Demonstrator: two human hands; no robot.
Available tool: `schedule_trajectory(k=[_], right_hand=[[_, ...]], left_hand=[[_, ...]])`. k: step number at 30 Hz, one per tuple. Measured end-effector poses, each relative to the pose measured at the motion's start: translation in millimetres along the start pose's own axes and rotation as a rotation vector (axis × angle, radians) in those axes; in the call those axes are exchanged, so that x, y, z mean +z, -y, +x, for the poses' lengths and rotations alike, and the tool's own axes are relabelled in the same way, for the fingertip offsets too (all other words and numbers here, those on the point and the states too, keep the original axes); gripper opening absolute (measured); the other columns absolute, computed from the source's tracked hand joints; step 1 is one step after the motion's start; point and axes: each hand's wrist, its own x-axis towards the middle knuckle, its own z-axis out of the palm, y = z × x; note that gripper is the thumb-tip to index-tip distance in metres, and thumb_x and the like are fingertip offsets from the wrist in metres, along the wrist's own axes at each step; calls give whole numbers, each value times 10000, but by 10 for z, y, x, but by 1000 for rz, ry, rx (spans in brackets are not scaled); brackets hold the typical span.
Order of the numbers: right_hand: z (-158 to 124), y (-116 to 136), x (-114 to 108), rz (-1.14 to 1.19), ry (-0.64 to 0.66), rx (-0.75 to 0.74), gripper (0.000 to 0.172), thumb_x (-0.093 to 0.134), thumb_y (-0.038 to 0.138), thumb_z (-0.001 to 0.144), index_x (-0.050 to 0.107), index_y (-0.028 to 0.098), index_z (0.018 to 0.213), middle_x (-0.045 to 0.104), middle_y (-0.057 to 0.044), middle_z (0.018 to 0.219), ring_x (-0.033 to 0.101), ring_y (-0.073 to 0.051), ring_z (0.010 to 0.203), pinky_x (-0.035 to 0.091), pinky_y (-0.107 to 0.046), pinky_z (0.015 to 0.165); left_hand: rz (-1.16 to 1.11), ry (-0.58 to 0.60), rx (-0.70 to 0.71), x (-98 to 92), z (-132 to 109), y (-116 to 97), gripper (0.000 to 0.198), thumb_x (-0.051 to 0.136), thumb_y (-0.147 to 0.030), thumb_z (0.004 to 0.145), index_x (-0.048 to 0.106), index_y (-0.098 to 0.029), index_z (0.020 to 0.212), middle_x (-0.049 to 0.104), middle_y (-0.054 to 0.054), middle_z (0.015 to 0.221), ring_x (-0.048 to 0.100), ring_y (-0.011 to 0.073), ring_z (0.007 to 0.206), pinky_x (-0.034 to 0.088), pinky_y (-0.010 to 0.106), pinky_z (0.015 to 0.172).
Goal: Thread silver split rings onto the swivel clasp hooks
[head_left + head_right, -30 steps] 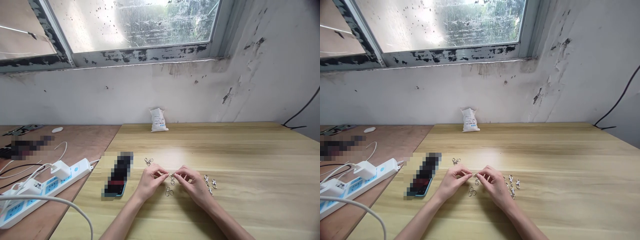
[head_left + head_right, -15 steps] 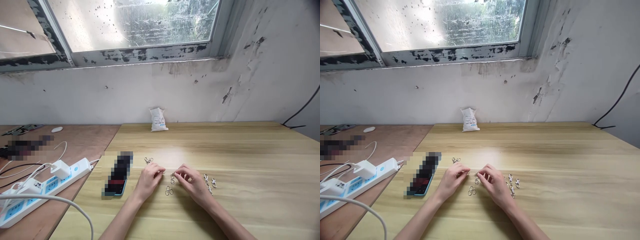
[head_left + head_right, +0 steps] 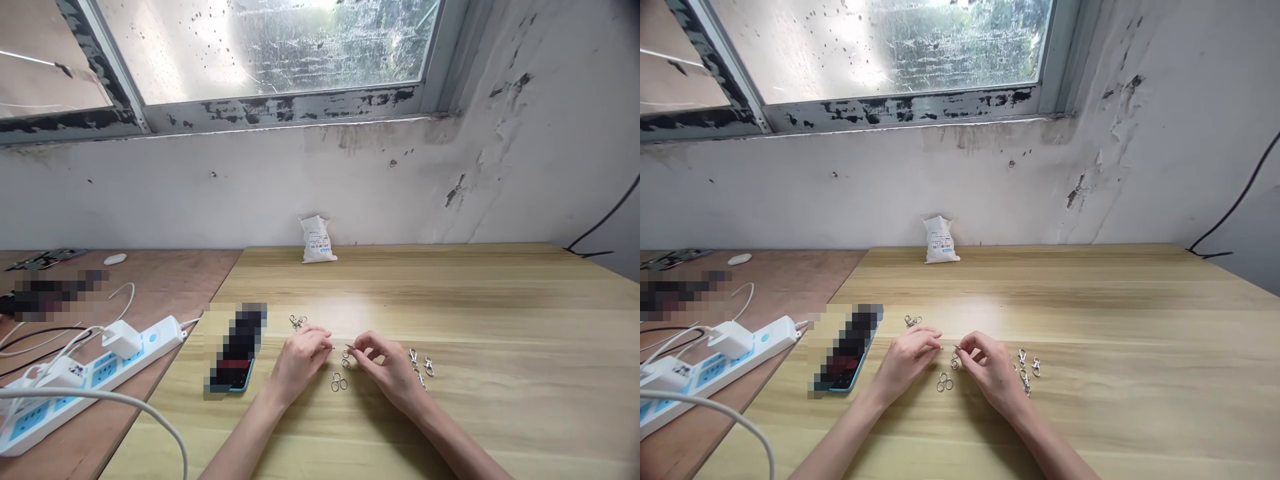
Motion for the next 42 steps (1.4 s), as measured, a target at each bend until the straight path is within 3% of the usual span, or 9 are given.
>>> schedule_trajectory(k=[3, 6, 9, 15, 20, 27, 34, 42], right_hand=[[12, 15, -26, -89, -44, -120, 217, 564, 386, 923, 702, 235, 850, 694, -90, 1061, 615, -242, 1009, 520, -406, 869], [23, 4, -33, -179, -103, -192, 193, 590, 369, 917, 742, 272, 847, 579, -82, 1339, 429, -310, 1308, 384, -554, 1045], [22, -32, -17, -215, -133, -178, 192, 595, 379, 917, 754, 288, 859, 476, -55, 1456, 254, -331, 1425, 287, -616, 1089], [8, -53, 10, -186, -126, -130, 202, 605, 416, 907, 762, 302, 854, 424, -27, 1500, 157, -327, 1465, 209, -636, 1117], [5, -18, 21, -161, -68, -122, 205, 605, 406, 907, 759, 289, 838, 432, -36, 1496, 170, -325, 1465, 230, -627, 1117], [11, -10, 18, -175, -94, -135, 197, 609, 383, 906, 757, 276, 832, 490, -63, 1446, 224, -335, 1445, 265, -618, 1106], [9, -3, 6, -152, -100, -153, 192, 610, 401, 904, 754, 299, 828, 522, -54, 1413, 270, -327, 1427, 311, -617, 1086], [19, -37, 12, -163, -113, -202, 165, 618, 389, 902, 744, 308, 833, 551, -55, 1378, 329, -325, 1398, 353, -619, 1064]], left_hand=[[145, -52, 125, 8, 17, 2, 156, 577, -76, 860, 659, -190, 793, 666, 103, 1240, 533, 280, 1274, 508, 472, 981], [287, -90, 187, 16, 38, -21, 179, 569, -93, 866, 642, -179, 727, 545, 112, 1403, 376, 310, 1402, 418, 551, 1072], [351, -137, 198, 26, 48, -55, 226, 553, -117, 886, 629, -173, 681, 472, 108, 1471, 309, 317, 1436, 329, 589, 1125], [352, -151, 233, 57, 37, -79, 226, 568, -132, 886, 647, -184, 681, 455, 81, 1488, 321, 308, 1432, 266, 594, 1156], [368, -134, 251, 59, 46, -104, 229, 565, -134, 885, 649, -190, 680, 464, 83, 1481, 330, 303, 1428, 279, 584, 1152], [360, -115, 252, 48, 45, -102, 217, 577, -144, 885, 642, -192, 684, 475, 66, 1475, 340, 301, 1423, 275, 576, 1157], [363, -197, 258, 93, 28, -83, 198, 620, -161, 866, 632, -200, 672, 482, 28, 1471, 356, 266, 1420, 198, 515, 1214], [371, -191, 269, 88, 35, -82, 209, 614, -168, 870, 631, -200, 664, 490, 35, 1464, 360, 270, 1417, 198, 512, 1210]])
